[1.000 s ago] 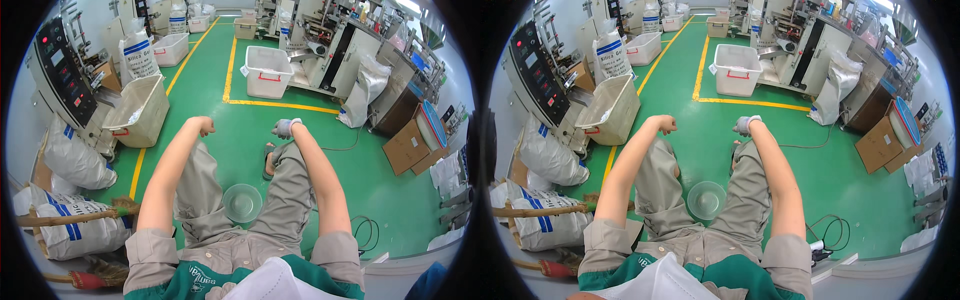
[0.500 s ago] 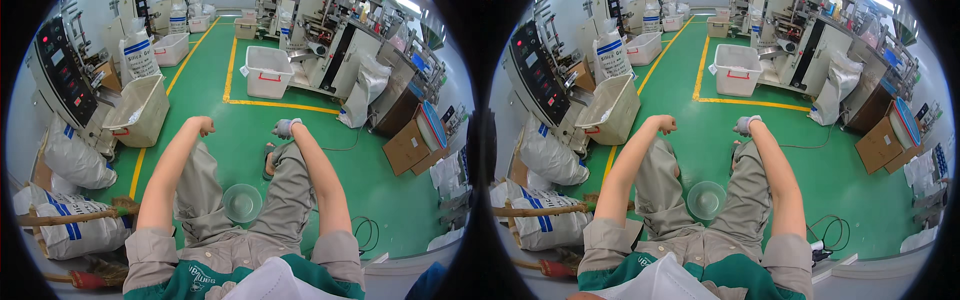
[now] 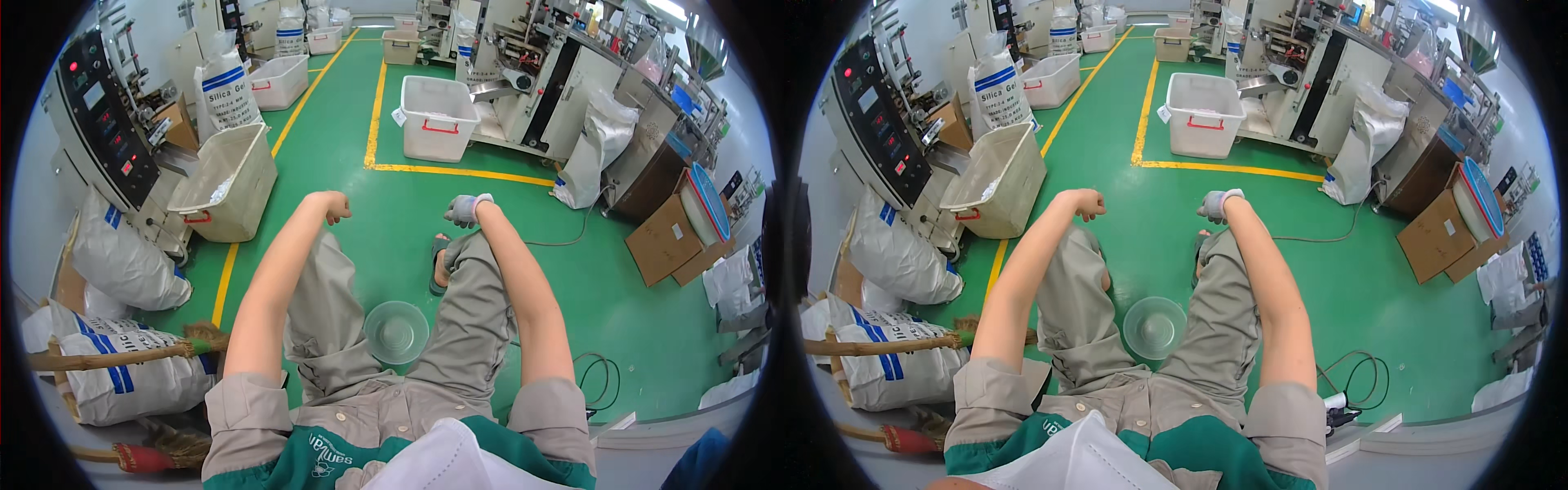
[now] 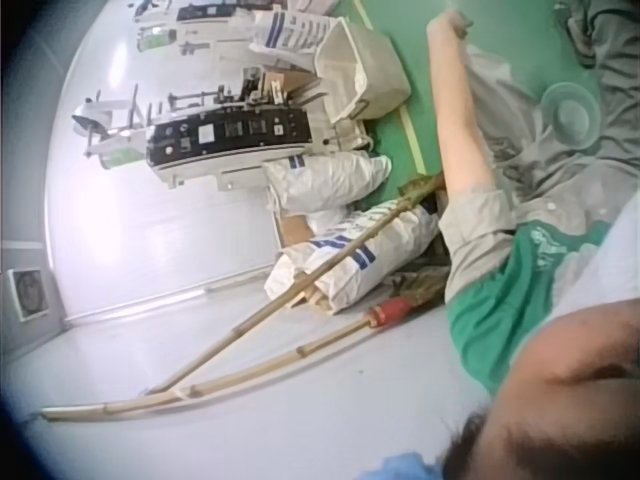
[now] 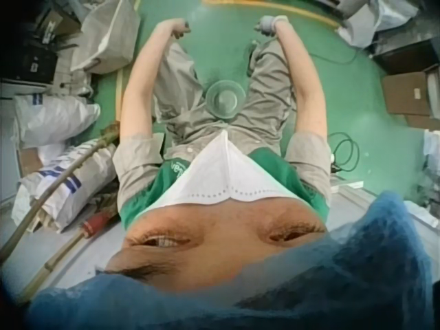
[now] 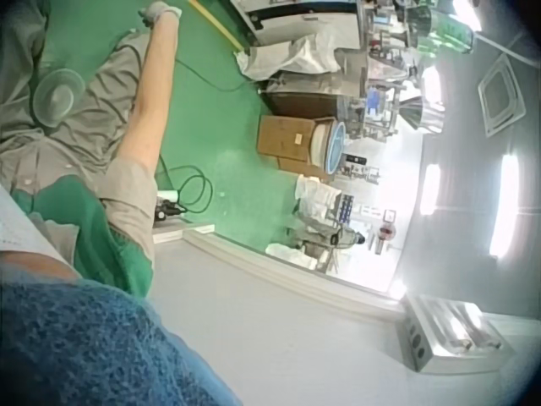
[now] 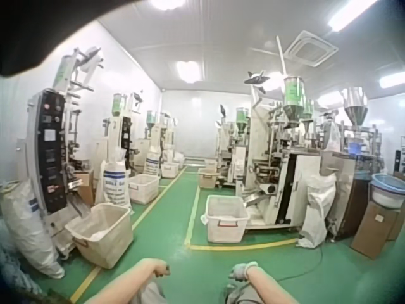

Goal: The person puts on gloves, handles a bottle near a small pump on the floor, and picks up and turns a plastic bowl with both hands.

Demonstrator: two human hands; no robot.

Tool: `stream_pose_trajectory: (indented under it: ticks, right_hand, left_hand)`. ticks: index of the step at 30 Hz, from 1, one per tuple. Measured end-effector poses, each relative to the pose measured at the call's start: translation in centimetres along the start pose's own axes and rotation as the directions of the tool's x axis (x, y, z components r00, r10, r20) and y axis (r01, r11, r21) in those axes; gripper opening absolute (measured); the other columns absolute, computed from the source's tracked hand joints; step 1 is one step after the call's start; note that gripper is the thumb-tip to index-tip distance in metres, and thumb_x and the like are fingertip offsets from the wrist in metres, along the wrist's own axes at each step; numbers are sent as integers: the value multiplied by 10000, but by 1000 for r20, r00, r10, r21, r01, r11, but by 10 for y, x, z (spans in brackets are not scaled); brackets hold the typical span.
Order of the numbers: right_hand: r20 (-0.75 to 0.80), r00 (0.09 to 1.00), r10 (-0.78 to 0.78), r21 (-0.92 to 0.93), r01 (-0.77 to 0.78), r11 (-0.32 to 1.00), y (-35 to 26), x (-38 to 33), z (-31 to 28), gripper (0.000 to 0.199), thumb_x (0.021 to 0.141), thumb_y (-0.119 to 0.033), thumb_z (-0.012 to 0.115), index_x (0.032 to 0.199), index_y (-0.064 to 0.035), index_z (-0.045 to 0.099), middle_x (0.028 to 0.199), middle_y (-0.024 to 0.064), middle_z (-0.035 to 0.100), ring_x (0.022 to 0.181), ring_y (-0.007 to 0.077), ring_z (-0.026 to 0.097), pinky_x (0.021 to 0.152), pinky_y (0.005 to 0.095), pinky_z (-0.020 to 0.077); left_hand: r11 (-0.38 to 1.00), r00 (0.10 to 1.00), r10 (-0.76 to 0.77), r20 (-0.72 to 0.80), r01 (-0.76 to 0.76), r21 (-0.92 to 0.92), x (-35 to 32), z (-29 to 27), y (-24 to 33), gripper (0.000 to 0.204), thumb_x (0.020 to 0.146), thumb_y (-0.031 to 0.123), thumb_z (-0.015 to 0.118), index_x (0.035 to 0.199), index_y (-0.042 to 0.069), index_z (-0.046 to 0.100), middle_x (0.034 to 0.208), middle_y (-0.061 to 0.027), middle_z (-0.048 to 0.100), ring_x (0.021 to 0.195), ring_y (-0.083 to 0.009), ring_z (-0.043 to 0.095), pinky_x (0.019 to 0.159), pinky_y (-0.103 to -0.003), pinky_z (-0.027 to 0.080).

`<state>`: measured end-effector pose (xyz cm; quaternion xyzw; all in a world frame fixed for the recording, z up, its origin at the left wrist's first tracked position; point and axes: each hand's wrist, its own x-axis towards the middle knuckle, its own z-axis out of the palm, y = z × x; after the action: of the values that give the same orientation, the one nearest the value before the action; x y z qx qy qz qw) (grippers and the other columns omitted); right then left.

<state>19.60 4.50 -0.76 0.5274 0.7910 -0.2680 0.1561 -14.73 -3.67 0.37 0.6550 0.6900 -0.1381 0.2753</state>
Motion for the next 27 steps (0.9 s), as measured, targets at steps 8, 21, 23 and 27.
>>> stream_pose_trajectory:
  ticks: [8, 21, 23, 27]
  right_hand:
    - [71, 997, 23, -2, -23, 1000, -7, -10, -6, 388, 883, -331, 513, 1082, -5, 579, 926, 88, 665, 791, 196, 656, 695, 330, 550]
    - [42, 999, -1, 16, 0, 1000, -11, -17, -6, 374, 887, -335, 506, 1048, -9, 591, 913, 85, 663, 773, 192, 648, 693, 331, 542]
    - [43, 999, 4, 8, -4, 1000, -11, -16, -6, 369, 886, -333, 511, 1044, -10, 595, 922, 89, 662, 780, 193, 648, 698, 332, 542]
    - [45, 999, -5, -25, 6, 1000, -10, -15, -6, 374, 887, -331, 514, 1053, -6, 595, 939, 94, 660, 792, 196, 648, 706, 335, 542]
  left_hand:
    - [1000, 1000, 19, 22, -20, 24, 5, -1, -2, 381, 886, 344, 509, 1162, 84, 536, 1012, -60, 673, 826, -174, 673, 678, -340, 516]
    - [1000, 1000, 19, 16, -19, 7, 6, 0, -5, 366, 885, 346, 511, 1146, 92, 543, 1007, -50, 674, 836, -173, 674, 683, -345, 517]
    - [1000, 999, 22, 23, -22, 9, 7, 0, -5, 365, 884, 343, 511, 1146, 90, 543, 1008, -51, 673, 836, -173, 674, 683, -345, 518]
    - [1000, 999, 25, 25, -25, 17, 7, 0, -6, 371, 877, 337, 511, 1144, 81, 542, 1007, -55, 673, 836, -175, 674, 682, -343, 517]
